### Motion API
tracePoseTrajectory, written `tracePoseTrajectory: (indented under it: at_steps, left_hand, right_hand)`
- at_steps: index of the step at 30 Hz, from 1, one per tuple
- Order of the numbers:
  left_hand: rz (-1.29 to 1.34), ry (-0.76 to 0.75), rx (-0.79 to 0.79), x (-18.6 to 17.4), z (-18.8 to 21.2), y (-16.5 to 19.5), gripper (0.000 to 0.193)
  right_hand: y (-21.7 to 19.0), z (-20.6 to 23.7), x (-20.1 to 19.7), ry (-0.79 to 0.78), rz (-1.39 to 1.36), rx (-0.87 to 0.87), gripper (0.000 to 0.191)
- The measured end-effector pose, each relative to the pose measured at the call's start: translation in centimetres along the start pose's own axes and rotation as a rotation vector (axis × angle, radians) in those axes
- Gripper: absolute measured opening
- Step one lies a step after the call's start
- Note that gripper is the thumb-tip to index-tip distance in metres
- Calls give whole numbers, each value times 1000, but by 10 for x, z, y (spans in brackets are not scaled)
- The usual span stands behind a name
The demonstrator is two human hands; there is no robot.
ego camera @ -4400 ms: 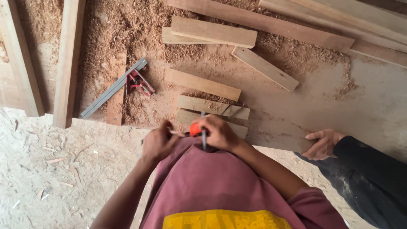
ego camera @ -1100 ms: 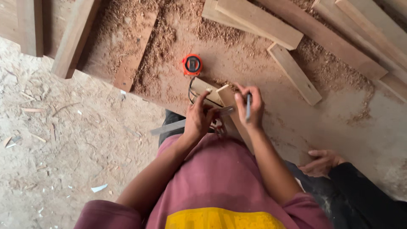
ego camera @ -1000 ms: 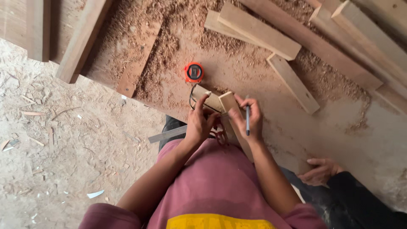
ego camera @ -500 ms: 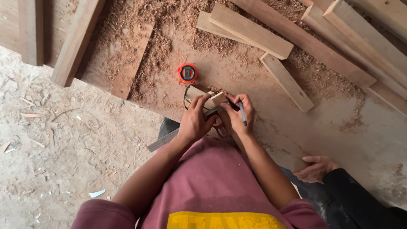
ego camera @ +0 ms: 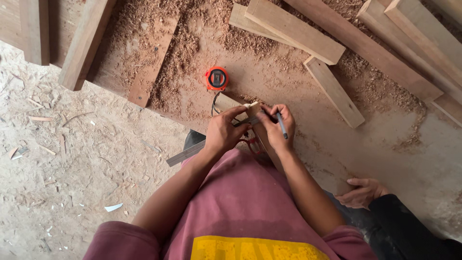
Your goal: The person measures and marks multiple small wooden planks using a tape measure, a try square, and a pen. They repeatedly position the try square on each plank, draw straight lines, and set the tools aside before moving to the next piece.
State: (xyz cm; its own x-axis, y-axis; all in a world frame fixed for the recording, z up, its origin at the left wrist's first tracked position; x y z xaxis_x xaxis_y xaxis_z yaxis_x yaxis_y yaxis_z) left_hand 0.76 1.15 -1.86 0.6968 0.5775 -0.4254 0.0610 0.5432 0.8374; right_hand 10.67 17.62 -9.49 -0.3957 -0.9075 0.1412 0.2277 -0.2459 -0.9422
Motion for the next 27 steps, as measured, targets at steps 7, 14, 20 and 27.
tracePoseTrajectory:
  at_steps: [7, 14, 20, 27]
  left_hand:
    - [44, -9, -190, 0, 4, 8, 50]
    - [21, 59, -22, 4, 7, 6, 49]
    - [15, 50, -36, 12, 7, -7, 46]
    - [54, 43, -17, 12, 5, -9, 41]
  right_hand:
    - [6, -4, -6, 30, -23, 33, 37]
    - [9, -3, -6, 28, -32, -4, 34]
    - [11, -3, -5, 44, -15, 14, 34]
    - [10, -4, -4, 53, 28, -27, 33]
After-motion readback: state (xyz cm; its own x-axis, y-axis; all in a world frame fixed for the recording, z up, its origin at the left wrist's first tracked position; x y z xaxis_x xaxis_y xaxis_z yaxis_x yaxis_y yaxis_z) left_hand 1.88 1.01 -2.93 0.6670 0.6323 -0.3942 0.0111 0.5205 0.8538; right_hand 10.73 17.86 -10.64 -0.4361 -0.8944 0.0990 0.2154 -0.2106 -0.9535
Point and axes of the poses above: each hand's wrist, its own z-axis away from the middle knuckle, its own x-axis out of the palm, y = z × x, the point moved 3 cm from there along -z, towards the middle knuckle, and after that the axes turned 10 degrees about -y, right-handed, at the moved point
